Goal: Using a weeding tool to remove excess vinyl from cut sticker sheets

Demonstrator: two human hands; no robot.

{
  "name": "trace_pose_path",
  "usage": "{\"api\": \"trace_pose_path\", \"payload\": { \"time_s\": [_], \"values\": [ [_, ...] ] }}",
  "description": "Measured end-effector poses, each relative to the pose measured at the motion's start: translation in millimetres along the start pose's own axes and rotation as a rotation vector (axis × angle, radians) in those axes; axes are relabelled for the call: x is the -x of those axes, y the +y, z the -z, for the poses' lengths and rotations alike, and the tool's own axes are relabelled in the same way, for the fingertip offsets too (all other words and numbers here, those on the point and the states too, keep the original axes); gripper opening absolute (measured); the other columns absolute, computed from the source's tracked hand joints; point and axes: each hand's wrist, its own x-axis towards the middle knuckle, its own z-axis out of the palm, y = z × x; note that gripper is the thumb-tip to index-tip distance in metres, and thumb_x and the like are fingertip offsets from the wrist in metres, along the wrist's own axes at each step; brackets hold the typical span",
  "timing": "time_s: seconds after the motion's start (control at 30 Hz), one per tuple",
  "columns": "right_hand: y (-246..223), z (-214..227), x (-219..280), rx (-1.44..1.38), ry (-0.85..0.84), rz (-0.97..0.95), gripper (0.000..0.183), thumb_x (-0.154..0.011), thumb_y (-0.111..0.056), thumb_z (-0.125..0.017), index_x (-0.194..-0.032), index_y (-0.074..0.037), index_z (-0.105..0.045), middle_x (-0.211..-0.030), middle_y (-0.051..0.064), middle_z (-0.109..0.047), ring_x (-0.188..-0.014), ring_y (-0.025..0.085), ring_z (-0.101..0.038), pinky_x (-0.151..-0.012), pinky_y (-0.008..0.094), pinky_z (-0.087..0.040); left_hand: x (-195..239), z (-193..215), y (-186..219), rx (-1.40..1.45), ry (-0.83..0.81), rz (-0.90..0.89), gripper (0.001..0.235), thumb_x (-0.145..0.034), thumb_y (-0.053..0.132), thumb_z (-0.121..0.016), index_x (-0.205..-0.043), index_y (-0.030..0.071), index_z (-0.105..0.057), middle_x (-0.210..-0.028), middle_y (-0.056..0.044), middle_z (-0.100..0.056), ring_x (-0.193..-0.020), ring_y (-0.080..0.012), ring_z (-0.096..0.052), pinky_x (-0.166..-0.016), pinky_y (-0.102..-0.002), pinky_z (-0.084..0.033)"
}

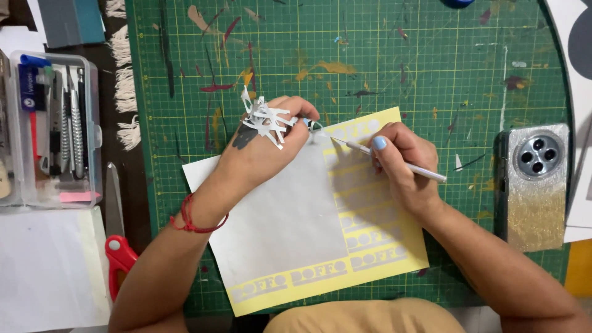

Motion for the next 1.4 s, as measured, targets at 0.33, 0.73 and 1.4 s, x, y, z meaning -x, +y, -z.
{"api": "trace_pose_path", "payload": {
  "time_s": [0.33, 0.73, 1.4],
  "values": [
    [7, 3, 2, -0.046, -0.002, -0.009, 0.031, -0.11, -0.015, -0.061, -0.086, 0.003, -0.068, -0.065, 0.012, -0.058, -0.058, 0.019, -0.057, -0.058, 0.033, -0.051, 3, 3, 3, 0.232, -0.014, -0.001, 0.039, -0.096, 0.013, -0.043, -0.121, 0.016, -0.072, -0.104, -0.008, -0.073, -0.088, -0.0198, -0.076, -0.085, -0.038, -0.065],
    [16, 13, 0, -0.132, 0.057, 0.094, 0.031, -0.111, -0.018, -0.061, -0.088, 0.003, -0.063, -0.075, 0.015, -0.06, -0.061, 0.019, -0.058, -0.059, 0.032, -0.052, -2, 4, -8, 0.19, 0.041, -0.091, 0.021, -0.1, 0.03, -0.051, -0.087, 0.019, -0.063, -0.085, -0.003, -0.052, -0.08, -0.0208, -0.058, -0.082, -0.035, -0.053],
    [21, 9, 0, 0.324, -0.088, 0.399, 0.009, -0.103, -0.007, -0.076, -0.099, 0.0, -0.078, -0.085, 0.014, -0.073, -0.07, 0.031, -0.068, -0.065, 0.038, -0.056, 8, 0, 7, -0.188, 0.102, -0.185, 0.024, -0.109, 0.022, -0.051, -0.12, 0.026, -0.072, -0.096, -0.003, -0.072, -0.089, -0.0338, -0.077, -0.083, -0.047, -0.063]
  ]
}}
